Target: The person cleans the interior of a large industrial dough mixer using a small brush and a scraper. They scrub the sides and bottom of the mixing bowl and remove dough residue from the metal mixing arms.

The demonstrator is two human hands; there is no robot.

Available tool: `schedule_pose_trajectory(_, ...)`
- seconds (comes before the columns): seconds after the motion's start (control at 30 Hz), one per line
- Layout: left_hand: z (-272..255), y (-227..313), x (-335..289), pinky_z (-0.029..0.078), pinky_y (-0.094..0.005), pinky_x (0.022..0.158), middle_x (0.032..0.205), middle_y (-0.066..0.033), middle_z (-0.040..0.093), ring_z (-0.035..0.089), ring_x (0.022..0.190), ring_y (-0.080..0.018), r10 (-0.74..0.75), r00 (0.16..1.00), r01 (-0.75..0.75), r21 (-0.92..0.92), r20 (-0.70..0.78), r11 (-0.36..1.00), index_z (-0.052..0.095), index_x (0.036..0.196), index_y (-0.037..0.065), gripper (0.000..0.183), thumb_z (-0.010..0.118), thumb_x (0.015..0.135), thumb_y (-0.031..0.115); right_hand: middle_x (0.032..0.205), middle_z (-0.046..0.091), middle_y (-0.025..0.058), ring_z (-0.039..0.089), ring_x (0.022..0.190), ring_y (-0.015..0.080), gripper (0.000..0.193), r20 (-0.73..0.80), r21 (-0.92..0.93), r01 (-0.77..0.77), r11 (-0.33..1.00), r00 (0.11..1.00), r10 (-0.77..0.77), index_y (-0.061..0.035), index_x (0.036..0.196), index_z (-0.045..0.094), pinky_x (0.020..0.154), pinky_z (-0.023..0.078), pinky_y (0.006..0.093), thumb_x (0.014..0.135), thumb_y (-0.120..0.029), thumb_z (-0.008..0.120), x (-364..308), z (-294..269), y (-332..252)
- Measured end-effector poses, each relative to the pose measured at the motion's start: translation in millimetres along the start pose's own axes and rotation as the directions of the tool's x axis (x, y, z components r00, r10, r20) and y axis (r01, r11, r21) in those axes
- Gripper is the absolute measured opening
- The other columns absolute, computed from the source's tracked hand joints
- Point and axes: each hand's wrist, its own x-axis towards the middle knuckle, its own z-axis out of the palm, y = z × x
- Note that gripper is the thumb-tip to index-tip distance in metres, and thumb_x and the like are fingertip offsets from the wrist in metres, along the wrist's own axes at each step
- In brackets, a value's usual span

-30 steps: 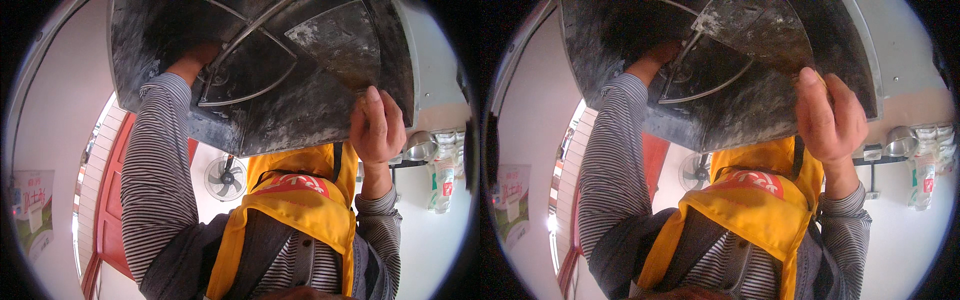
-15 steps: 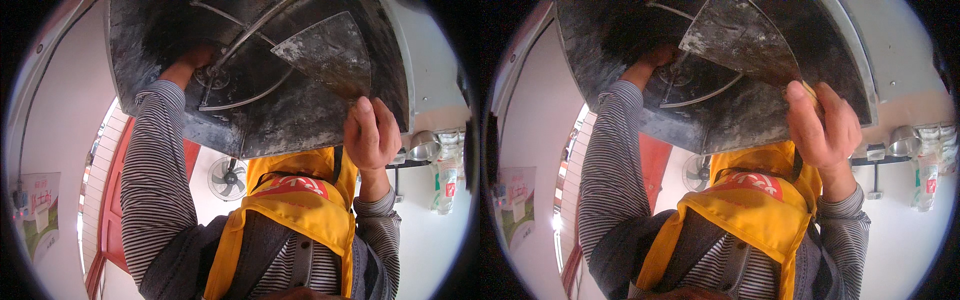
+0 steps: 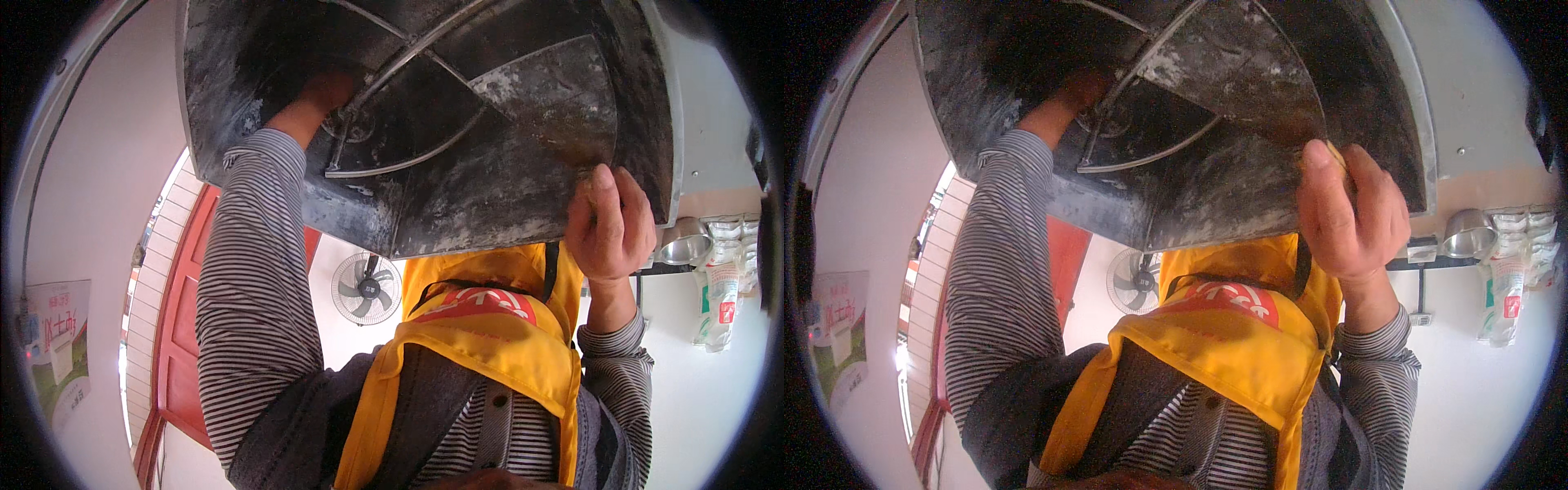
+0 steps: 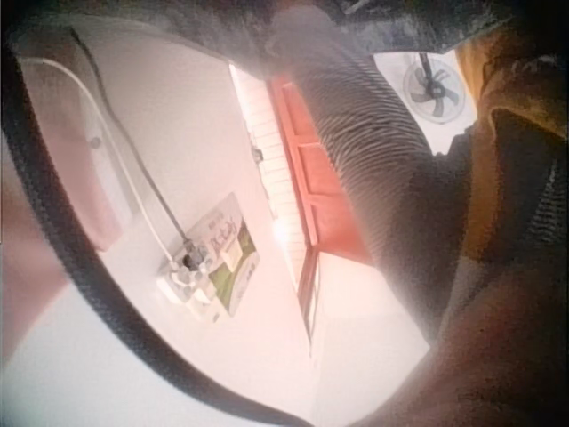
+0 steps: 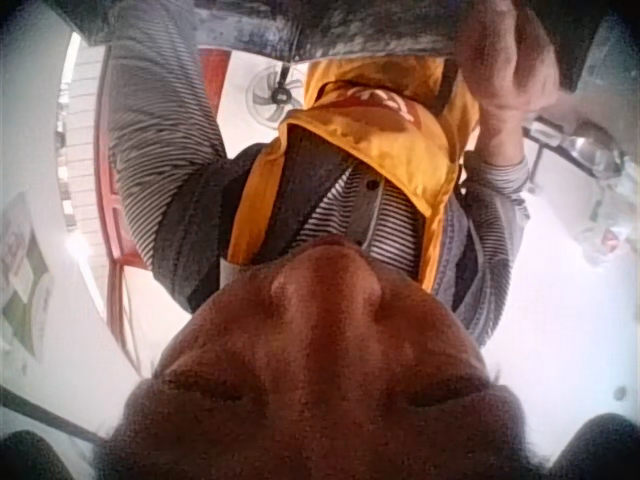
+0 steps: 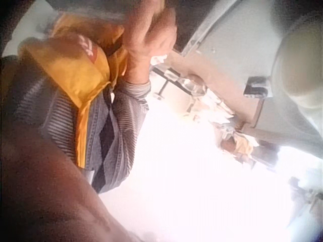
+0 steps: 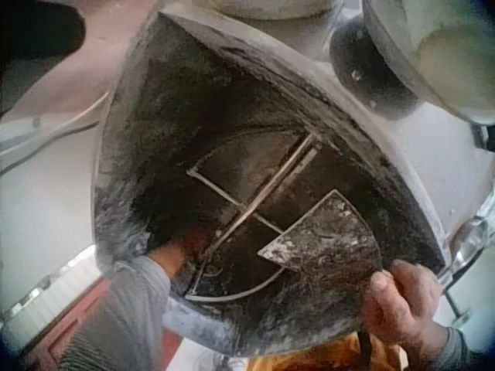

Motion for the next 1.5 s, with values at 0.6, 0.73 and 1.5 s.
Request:
schedule_pose_trajectory(0.6, -20, -1, -29, 0.051, -0.0331, 0.072, 0.091, -0.0038, 0.068, 0.059, 0.077, -0.0136, 0.226, 0.937, -0.349, -0.722, -0.265, 0.598, 0.063, 0.129, 0.009, 0.036, 0.062, 0.097, 0.026, 0.094, 0.069, 0.0115, 0.067, 0.072, 0.0213, 0.040, 0.015, -0.014, -0.033, 0.999, 0.999, 0.033, -0.0095, 0.119, 0.070, 0.058, 0.053, 0.0283, 0.080, -0.004, 0.077, 8, 1, -7)
schedule_pose_trajectory(0.73, -38, 6, -33, 0.049, -0.0328, 0.064, 0.081, -0.0025, 0.064, 0.057, 0.068, -0.0133, 0.285, 0.910, -0.402, -0.468, -0.301, 0.787, 0.064, 0.123, 0.007, 0.031, 0.063, 0.096, 0.022, 0.095, 0.070, 0.0116, 0.067, 0.073, 0.0216, 0.042, -0.010, -0.018, -0.016, 1.000, 1.000, 0.016, -0.0097, 0.120, 0.069, 0.059, 0.054, 0.0291, 0.080, -0.002, 0.076, 7, 4, -5)
schedule_pose_trajectory(1.5, -31, 13, -12, 0.052, -0.0480, 0.080, 0.097, -0.0193, 0.068, 0.066, 0.090, -0.0369, 0.429, 0.765, -0.481, 0.017, -0.481, 0.877, 0.065, 0.114, 0.001, 0.032, 0.062, 0.086, 0.017, 0.097, 0.070, 0.0118, 0.068, 0.076, 0.0236, 0.044, 0.053, -0.033, -0.064, 0.997, 0.996, 0.066, -0.0102, 0.121, 0.069, 0.063, 0.055, 0.0295, 0.078, -0.001, 0.077, 7, 0, -9)
